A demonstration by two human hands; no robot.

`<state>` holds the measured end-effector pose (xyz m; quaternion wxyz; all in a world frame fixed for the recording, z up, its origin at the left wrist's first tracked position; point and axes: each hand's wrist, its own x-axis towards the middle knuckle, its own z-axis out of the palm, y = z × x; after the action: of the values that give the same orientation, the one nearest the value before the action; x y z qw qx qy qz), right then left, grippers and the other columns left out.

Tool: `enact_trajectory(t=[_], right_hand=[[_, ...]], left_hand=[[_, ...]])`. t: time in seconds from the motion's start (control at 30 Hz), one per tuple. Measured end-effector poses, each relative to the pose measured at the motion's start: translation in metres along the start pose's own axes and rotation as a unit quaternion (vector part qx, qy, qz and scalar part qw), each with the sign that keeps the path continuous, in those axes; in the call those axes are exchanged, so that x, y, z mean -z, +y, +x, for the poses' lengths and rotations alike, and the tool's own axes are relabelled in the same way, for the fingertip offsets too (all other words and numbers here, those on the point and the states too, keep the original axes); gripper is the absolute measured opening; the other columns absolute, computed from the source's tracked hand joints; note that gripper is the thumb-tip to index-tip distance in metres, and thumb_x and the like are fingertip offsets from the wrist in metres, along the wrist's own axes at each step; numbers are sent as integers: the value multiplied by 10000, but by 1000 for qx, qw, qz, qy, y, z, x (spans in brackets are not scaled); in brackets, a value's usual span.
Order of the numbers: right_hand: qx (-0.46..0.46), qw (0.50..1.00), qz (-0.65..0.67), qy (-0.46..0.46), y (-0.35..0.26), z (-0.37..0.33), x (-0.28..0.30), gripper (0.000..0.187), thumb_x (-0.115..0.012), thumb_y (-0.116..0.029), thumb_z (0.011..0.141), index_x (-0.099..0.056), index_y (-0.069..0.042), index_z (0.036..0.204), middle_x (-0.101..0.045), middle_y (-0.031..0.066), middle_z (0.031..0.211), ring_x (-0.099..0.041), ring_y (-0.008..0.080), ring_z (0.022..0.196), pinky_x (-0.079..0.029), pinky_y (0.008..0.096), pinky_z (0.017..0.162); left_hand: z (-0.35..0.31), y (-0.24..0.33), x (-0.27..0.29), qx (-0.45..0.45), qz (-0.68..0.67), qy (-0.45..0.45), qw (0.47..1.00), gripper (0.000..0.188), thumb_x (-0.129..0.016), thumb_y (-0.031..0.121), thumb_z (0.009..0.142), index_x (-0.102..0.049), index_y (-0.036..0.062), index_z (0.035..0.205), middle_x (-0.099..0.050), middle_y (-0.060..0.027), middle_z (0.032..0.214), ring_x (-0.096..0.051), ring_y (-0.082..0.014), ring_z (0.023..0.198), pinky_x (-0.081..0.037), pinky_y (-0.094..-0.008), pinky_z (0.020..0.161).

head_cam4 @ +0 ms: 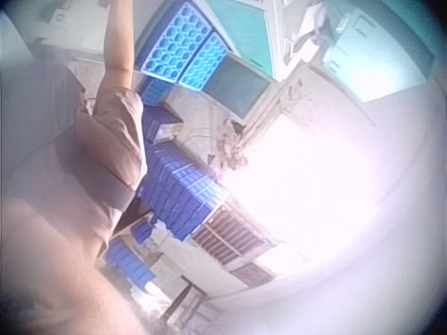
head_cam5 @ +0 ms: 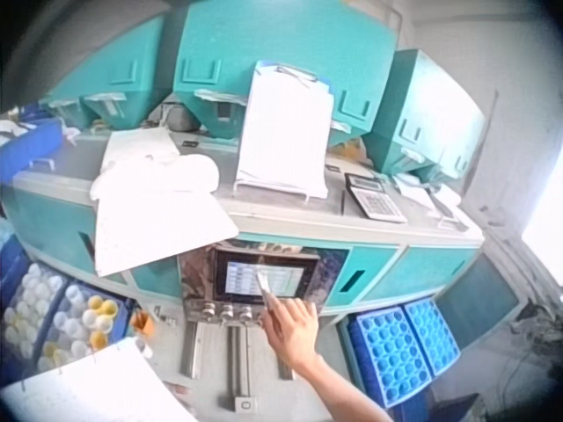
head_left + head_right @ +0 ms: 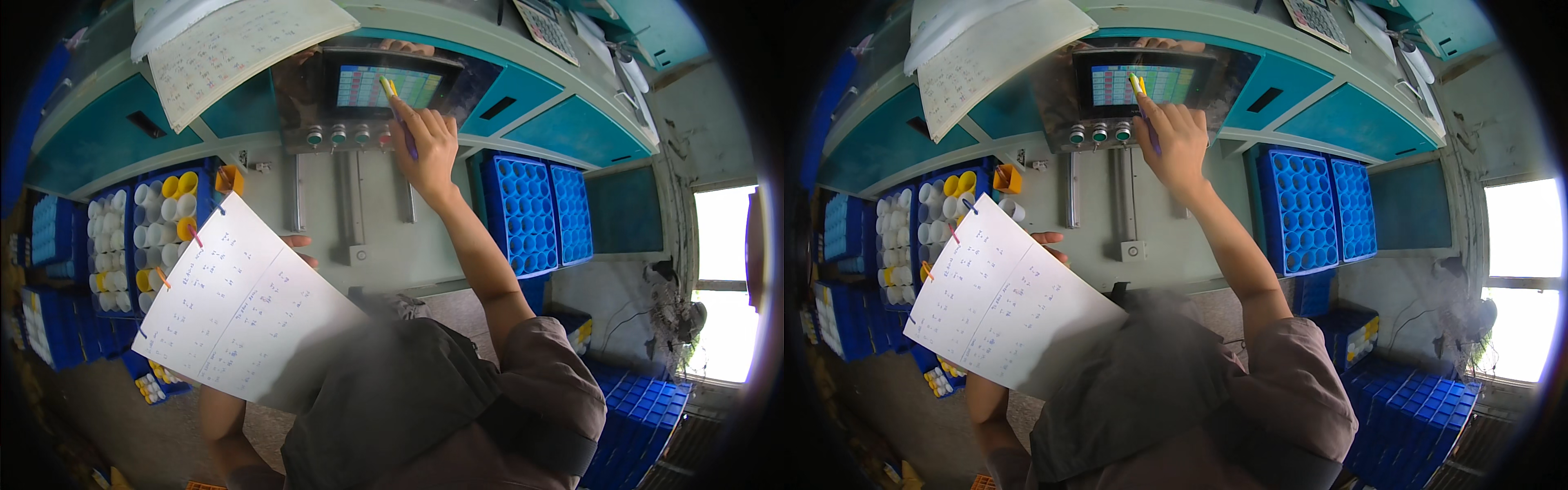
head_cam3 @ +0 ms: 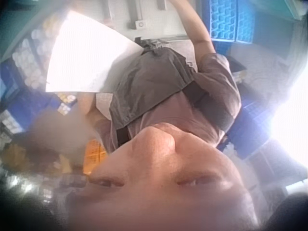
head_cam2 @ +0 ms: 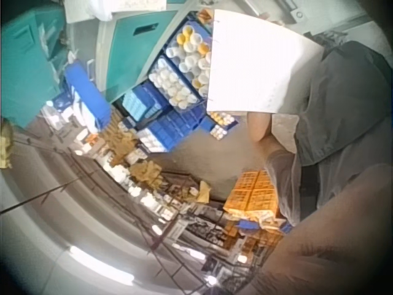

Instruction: The person picks up white shoe insoles one at a time, places them on a digital scale, and records the weight on a clipboard. After weighing several insoles, the person walks to a machine control panel and enters data using a stylus.

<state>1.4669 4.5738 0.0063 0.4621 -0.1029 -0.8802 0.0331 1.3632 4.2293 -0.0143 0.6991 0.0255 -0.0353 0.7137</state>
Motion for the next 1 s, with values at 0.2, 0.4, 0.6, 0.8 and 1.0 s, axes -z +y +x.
enact_trajectory(t=[0.2, 0.4, 0.6, 0.8, 1.0], right_hand=[[3, 1000, -3, -14, 1, -2, 1, 369, -767, -62, 847, -740, -84, 1214, -677, 38, 856, -603, 192, 746, -378, 339, 704], [0, 1000, 4, -20, 3, -10, -3, 339, -776, -86, 852, -743, -90, 1190, -654, 28, 821, -591, 192, 731, -368, 353, 687], [0, 1000, 7, -14, 7, -16, -10, 311, -776, -126, 856, -737, -109, 1165, -608, 1, 764, -563, 197, 700, -351, 377, 667], [-12, 999, -2, -51, 6, -26, -6, 356, -788, -79, 835, -749, -87, 1189, -684, 29, 848, -612, 191, 750, -369, 354, 683], [-5, 999, 6, -45, 7, -30, -10, 332, -791, -110, 851, -748, -89, 1179, -667, 30, 828, -603, 197, 738, -365, 352, 687]], left_hand=[[-2, -7, 2, -23, -8, -24, 999, 1049, -496, 697, 988, -166, -93, 1593, -326, -409, 1563, -402, -475, 1469, -562, -445, 1013], [-6, -11, -15, -17, -61, 39, 997, 1044, -500, 695, 986, -171, -90, 1592, -331, -401, 1566, -421, -476, 1456, -573, -444, 997], [-5, -9, -14, -7, -31, 31, 999, 1025, -497, 686, 990, -180, -81, 1591, -342, -391, 1563, -425, -472, 1454, -571, -449, 1000], [-8, -7, -5, 3, -15, 31, 999, 997, -495, 673, 996, -195, -69, 1591, -357, -378, 1559, -427, -466, 1455, -567, -456, 1006], [-9, -2, -1, 12, -3, 33, 999, 969, -493, 659, 1003, -209, -57, 1592, -371, -366, 1554, -429, -459, 1456, -563, -463, 1013]])
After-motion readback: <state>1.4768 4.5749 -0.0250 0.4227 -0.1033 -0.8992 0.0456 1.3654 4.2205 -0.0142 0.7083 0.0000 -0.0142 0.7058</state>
